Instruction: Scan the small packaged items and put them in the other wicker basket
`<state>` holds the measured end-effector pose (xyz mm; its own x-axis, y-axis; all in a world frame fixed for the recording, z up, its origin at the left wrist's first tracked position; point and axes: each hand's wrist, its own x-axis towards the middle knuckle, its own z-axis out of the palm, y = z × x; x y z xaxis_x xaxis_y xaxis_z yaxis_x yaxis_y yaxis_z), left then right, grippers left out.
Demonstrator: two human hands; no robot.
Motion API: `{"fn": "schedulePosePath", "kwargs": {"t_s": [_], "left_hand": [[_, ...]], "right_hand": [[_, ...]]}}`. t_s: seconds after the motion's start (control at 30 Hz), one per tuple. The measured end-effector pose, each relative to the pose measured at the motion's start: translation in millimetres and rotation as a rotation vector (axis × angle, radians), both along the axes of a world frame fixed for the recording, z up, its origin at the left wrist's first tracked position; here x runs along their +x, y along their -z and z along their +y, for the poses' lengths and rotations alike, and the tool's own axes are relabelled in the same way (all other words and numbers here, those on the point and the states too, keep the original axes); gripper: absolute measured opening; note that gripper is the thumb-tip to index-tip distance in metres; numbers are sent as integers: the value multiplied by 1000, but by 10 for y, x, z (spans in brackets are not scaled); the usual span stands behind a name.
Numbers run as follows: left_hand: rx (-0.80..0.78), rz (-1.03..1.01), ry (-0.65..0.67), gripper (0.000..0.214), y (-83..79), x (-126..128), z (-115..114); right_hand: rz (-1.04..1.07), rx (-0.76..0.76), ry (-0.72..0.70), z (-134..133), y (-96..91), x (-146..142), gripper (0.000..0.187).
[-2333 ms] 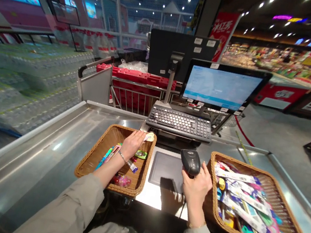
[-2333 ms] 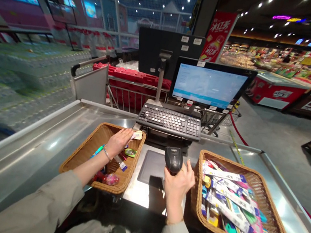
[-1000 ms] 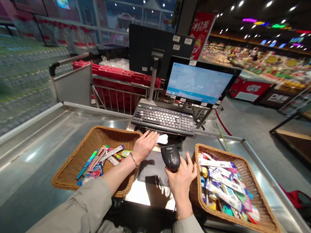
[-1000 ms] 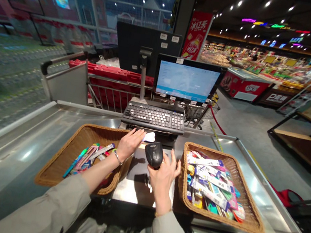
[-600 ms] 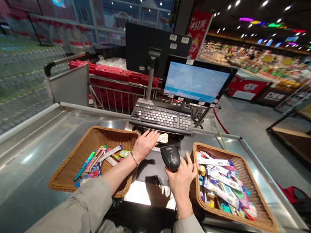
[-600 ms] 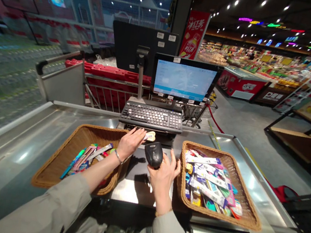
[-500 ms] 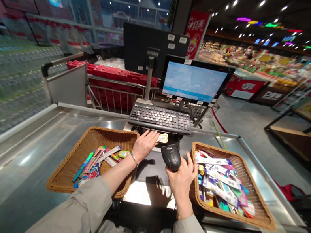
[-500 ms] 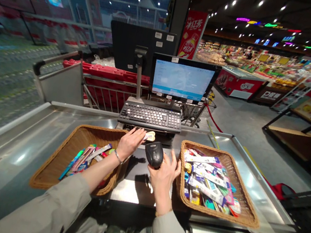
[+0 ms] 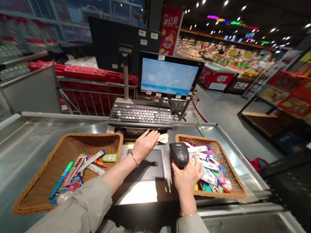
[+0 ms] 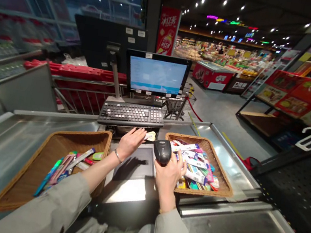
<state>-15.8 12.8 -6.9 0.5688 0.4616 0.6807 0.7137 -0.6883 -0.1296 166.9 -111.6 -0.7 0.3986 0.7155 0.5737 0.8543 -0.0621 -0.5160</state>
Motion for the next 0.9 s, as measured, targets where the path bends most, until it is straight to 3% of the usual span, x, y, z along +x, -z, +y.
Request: {"fn": "schedulePosePath", "kwargs": {"t_s": [0.47, 0.9], "left_hand": [[-56, -5, 255, 34, 89, 950, -41], [-153, 61, 455, 38, 218, 1733, -180]], "right_hand": [[151, 70, 420, -293, 55, 923, 47], [147, 128, 598, -649, 146, 1363, 49]]}}
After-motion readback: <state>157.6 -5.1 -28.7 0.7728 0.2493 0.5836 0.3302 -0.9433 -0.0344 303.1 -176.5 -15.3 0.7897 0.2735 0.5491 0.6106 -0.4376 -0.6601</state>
